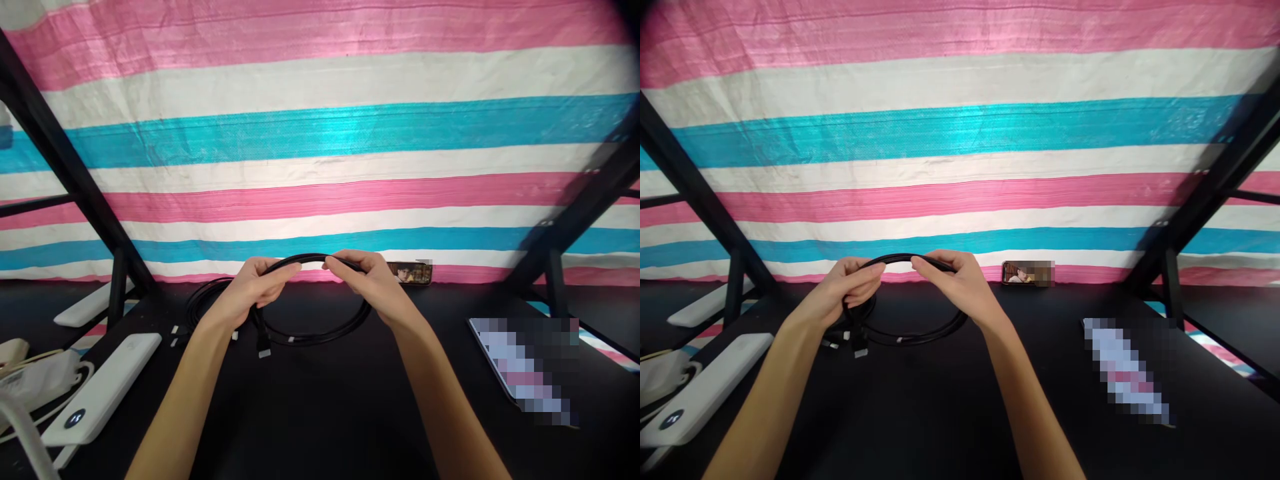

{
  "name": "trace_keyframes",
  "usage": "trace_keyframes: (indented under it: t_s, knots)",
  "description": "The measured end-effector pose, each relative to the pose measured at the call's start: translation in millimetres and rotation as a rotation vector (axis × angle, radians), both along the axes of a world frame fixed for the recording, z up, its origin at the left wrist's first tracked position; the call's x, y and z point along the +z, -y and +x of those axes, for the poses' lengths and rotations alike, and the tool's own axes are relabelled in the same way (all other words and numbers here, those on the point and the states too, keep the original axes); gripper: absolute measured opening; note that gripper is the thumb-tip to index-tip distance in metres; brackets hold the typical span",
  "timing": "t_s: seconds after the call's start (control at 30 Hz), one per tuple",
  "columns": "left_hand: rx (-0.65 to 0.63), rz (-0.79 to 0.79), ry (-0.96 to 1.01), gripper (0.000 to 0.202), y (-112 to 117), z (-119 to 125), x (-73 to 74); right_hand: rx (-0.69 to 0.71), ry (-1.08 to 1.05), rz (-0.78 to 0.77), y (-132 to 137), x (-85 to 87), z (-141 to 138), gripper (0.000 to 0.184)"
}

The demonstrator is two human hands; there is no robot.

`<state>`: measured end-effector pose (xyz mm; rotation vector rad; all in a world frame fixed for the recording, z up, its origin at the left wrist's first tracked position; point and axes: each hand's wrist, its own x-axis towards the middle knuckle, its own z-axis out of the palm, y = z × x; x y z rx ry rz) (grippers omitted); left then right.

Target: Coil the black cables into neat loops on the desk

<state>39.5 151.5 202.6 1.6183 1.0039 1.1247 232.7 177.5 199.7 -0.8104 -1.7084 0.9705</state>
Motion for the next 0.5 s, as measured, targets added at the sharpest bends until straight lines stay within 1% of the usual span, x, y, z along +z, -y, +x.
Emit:
trace_keyframes:
  t_s: [0.07,0.1,0.17,0.27,0.33,0.37,0.43,0.5]
  knots:
    - [0.002,0.060,-0.021,0.036,0,1,1.0,-0.060,-0.049,0.007,-2,0.4,6,0.030]
    - [0.006,0.069,0.001,0.031,-2,0,1.1,-0.099,-0.085,0.015,-3,0.7,9,0.030]
    - [0.052,0.033,0.141,0.033,-11,-5,-1.4,-0.175,-0.187,0.021,-4,1.9,16,0.031]
    - [0.217,-0.128,0.468,0.040,-34,-18,-13.6,-0.245,-0.402,0.022,-4,5.9,25,0.035]
    - [0.311,-0.273,0.598,0.031,-49,-22,-24.8,-0.284,-0.547,0.029,-3,8.6,27,0.038]
    - [0.335,-0.353,0.649,0.029,-54,-21,-29.8,-0.306,-0.609,0.032,-3,9.4,26,0.039]
    - [0.297,-0.479,0.757,0.034,-57,-10,-36.9,-0.350,-0.703,0.032,-2,9.2,22,0.041]
    - [0.159,-0.558,0.837,0.051,-52,7,-39.1,-0.383,-0.753,0.016,-3,6.3,13,0.043]
